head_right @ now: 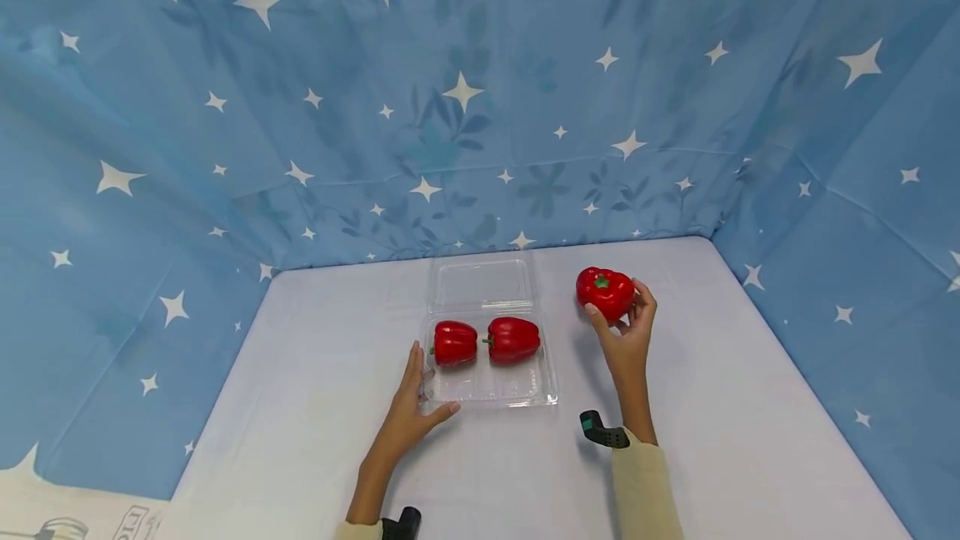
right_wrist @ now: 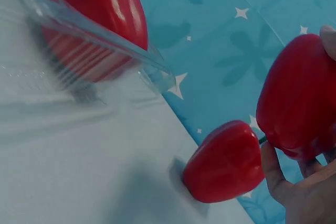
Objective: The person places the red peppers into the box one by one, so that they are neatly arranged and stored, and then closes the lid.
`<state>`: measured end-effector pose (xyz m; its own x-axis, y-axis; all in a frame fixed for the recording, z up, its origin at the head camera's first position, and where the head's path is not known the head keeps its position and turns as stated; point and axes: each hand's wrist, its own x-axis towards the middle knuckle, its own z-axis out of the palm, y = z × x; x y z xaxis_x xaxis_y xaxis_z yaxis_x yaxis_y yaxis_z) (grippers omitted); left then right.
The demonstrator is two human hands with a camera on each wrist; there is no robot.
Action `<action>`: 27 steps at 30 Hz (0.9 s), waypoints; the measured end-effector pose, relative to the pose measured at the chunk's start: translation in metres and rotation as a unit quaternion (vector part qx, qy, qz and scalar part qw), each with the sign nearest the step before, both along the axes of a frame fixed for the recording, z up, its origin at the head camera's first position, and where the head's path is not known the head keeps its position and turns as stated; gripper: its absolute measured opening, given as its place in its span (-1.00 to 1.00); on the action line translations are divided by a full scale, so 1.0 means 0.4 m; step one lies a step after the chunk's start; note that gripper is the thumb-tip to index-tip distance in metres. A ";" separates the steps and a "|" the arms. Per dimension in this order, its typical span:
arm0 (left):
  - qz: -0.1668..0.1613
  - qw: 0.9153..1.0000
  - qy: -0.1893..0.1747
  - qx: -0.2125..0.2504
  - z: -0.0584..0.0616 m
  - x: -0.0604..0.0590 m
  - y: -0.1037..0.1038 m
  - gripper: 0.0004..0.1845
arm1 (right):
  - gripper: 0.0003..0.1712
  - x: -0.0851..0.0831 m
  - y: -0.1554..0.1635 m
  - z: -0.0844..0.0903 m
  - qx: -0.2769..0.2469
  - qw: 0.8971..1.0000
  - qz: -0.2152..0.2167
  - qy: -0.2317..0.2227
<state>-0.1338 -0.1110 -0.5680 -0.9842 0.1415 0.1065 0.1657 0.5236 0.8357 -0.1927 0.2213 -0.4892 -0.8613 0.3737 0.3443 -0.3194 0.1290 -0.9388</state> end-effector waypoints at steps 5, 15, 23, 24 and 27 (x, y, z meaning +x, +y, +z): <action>0.002 1.000 0.001 0.001 0.007 -0.004 0.001 0.17 | -0.11 0.005 -0.032 0.003 0.016 0.999 0.031 -0.006; 0.004 1.000 -0.011 -0.009 0.011 0.001 0.001 0.17 | -0.15 0.012 -0.075 0.004 0.021 0.993 0.117 -0.003; 0.008 1.000 -0.006 -0.010 0.006 -0.001 0.002 0.17 | -0.17 0.029 -0.101 -0.001 0.082 0.985 0.151 -0.015; 0.008 1.000 -0.006 -0.011 0.005 -0.001 0.002 0.17 | -0.17 0.032 -0.105 -0.002 0.089 0.984 0.156 -0.016; 0.007 1.000 -0.006 -0.010 0.003 -0.001 0.002 0.17 | -0.16 0.043 -0.120 -0.004 0.095 0.981 0.167 -0.024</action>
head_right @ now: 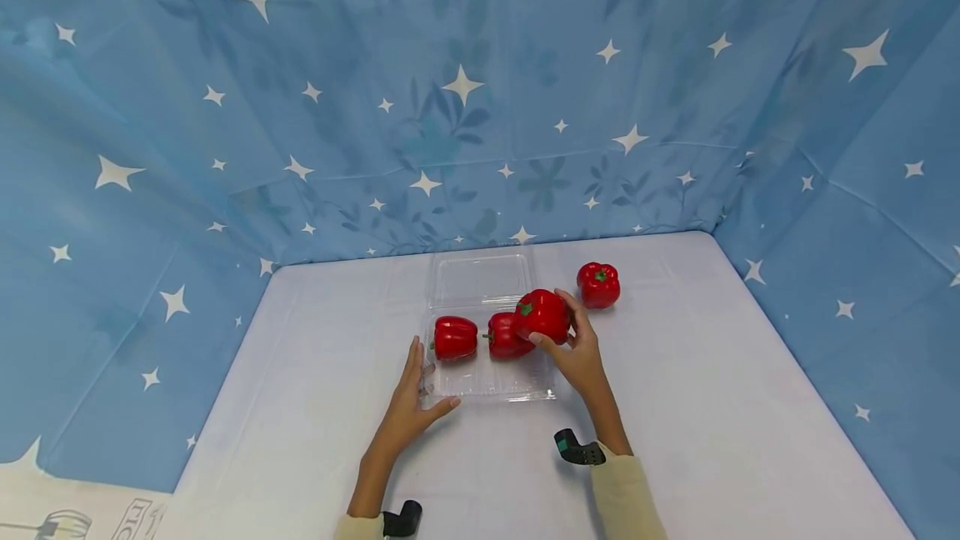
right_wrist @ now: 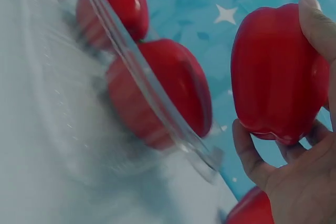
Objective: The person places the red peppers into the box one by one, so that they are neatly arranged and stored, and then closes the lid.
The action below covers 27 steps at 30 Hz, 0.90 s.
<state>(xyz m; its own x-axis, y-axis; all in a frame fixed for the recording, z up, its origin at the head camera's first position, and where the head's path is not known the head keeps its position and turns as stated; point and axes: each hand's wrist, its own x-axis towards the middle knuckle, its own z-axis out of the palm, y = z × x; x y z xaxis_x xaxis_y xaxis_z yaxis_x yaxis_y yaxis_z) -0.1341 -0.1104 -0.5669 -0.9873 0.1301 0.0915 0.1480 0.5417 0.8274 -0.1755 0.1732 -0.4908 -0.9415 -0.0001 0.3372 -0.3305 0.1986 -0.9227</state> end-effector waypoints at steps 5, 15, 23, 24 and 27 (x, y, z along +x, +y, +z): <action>0.001 1.000 0.000 0.003 0.000 0.001 0.000 0.18 | -0.17 0.018 -0.031 -0.003 0.031 0.999 -0.007 -0.019; -0.001 1.000 0.011 0.004 0.005 0.002 -0.001 0.18 | -0.11 0.015 -0.080 -0.086 0.122 0.992 0.006 0.021; -0.019 0.999 0.022 0.019 0.000 0.003 -0.006 0.19 | -0.07 0.034 -0.133 -0.100 0.164 0.982 0.058 0.074; -0.021 0.999 0.024 0.016 -0.001 0.003 -0.006 0.20 | -0.07 0.036 -0.139 -0.101 0.169 0.981 0.062 0.079; -0.021 0.999 0.025 0.009 -0.001 0.000 -0.007 0.21 | -0.07 0.038 -0.153 -0.107 0.181 0.977 0.068 0.087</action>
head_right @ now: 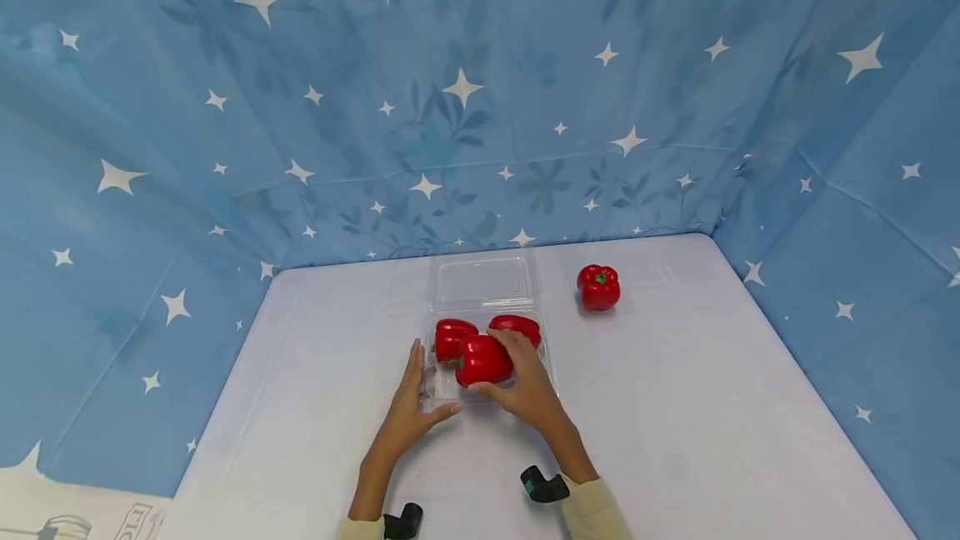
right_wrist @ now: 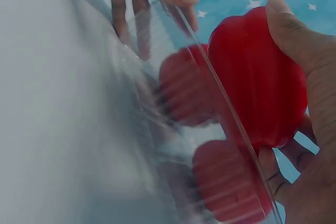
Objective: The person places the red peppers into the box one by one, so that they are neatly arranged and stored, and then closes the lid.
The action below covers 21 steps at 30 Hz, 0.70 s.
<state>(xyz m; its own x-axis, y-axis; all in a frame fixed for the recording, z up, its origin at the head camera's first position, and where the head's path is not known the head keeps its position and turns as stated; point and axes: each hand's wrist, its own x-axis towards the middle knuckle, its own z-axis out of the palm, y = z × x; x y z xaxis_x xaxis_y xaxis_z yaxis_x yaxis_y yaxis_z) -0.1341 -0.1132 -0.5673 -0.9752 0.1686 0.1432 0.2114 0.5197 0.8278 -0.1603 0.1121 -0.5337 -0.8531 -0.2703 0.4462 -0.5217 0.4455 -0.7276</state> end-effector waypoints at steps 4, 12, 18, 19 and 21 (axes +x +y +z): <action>0.003 1.000 0.004 -0.006 0.000 0.000 -0.001 0.22 | -0.09 0.002 -0.016 -0.008 0.015 1.000 0.003 0.014; 0.001 1.000 0.028 -0.014 -0.001 -0.003 -0.002 0.22 | -0.10 0.010 -0.042 -0.009 0.051 0.999 -0.012 0.011; 0.000 0.999 0.034 -0.006 -0.002 -0.003 -0.003 0.22 | -0.10 0.016 -0.063 -0.008 0.072 0.997 -0.033 -0.003; 0.000 0.999 0.034 -0.005 -0.001 -0.003 -0.003 0.22 | -0.09 0.017 -0.066 -0.008 0.076 0.996 -0.037 -0.006; 0.000 0.999 0.035 -0.004 -0.002 -0.003 -0.004 0.23 | -0.08 0.019 -0.073 -0.008 0.084 0.995 -0.044 -0.009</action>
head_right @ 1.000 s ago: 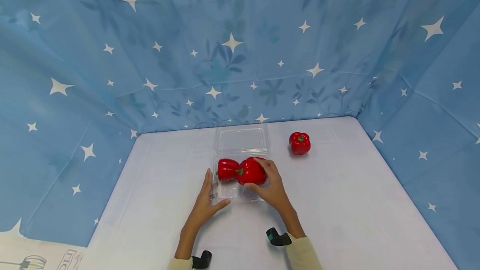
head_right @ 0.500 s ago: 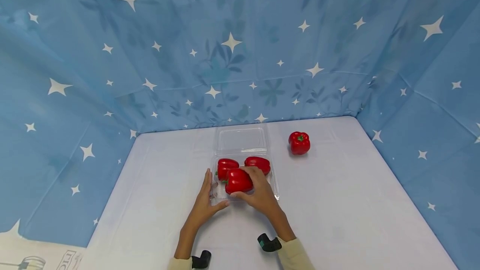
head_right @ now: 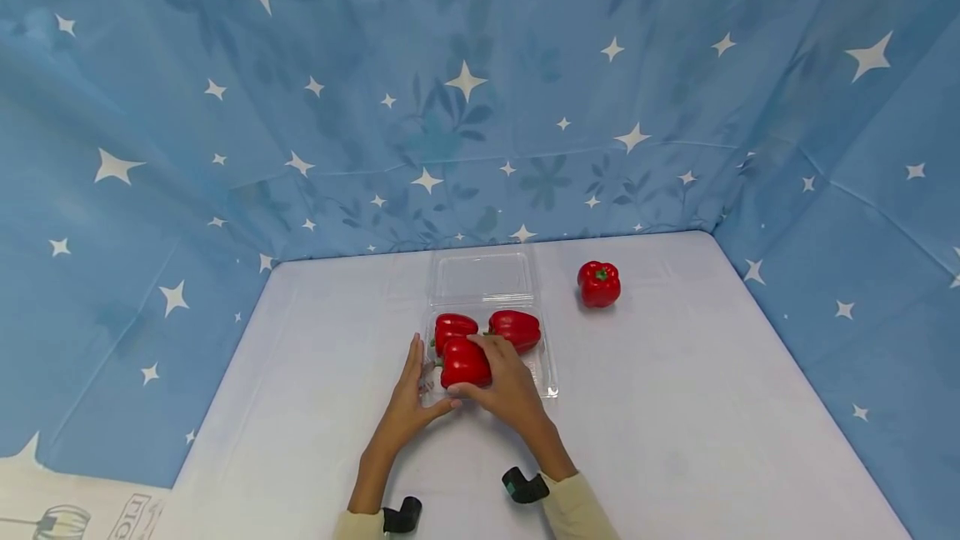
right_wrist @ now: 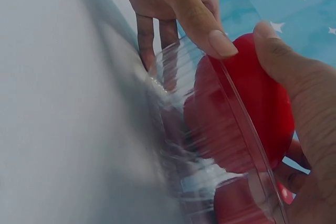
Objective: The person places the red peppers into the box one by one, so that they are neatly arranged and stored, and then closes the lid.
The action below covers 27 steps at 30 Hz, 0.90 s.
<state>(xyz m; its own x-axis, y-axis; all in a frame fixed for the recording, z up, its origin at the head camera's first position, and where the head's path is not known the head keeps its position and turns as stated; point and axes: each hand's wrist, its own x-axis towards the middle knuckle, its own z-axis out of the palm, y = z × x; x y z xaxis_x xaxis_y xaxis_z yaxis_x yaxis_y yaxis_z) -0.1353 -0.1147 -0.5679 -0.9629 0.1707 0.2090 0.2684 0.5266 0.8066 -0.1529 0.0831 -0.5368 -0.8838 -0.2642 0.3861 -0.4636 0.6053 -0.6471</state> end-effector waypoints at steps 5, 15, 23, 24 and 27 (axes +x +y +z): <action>0.005 1.000 -0.003 -0.008 -0.001 0.000 -0.001 0.24 | -0.06 0.002 -0.014 -0.002 0.030 0.999 -0.017 -0.006; 0.017 1.000 -0.019 -0.008 0.002 0.000 0.001 0.24 | -0.08 -0.001 -0.015 -0.007 0.068 0.998 -0.003 -0.015; 0.018 1.000 -0.021 -0.013 0.001 -0.001 0.001 0.24 | -0.20 -0.001 -0.002 0.002 0.064 0.996 0.025 -0.058; 0.019 0.999 -0.022 -0.013 0.001 -0.001 0.002 0.23 | -0.20 -0.001 -0.001 0.003 0.064 0.996 0.028 -0.061; 0.020 0.999 -0.022 -0.015 -0.001 0.000 0.003 0.22 | -0.22 0.000 0.001 0.004 0.061 0.996 0.036 -0.059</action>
<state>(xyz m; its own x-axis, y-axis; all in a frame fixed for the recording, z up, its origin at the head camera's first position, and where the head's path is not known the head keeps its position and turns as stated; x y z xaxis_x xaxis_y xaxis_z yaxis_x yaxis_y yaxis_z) -0.1354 -0.1134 -0.5684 -0.9770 0.1381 0.1624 0.2123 0.5596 0.8011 -0.1530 0.0836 -0.5352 -0.8980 -0.3676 0.2416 -0.4340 0.6504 -0.6234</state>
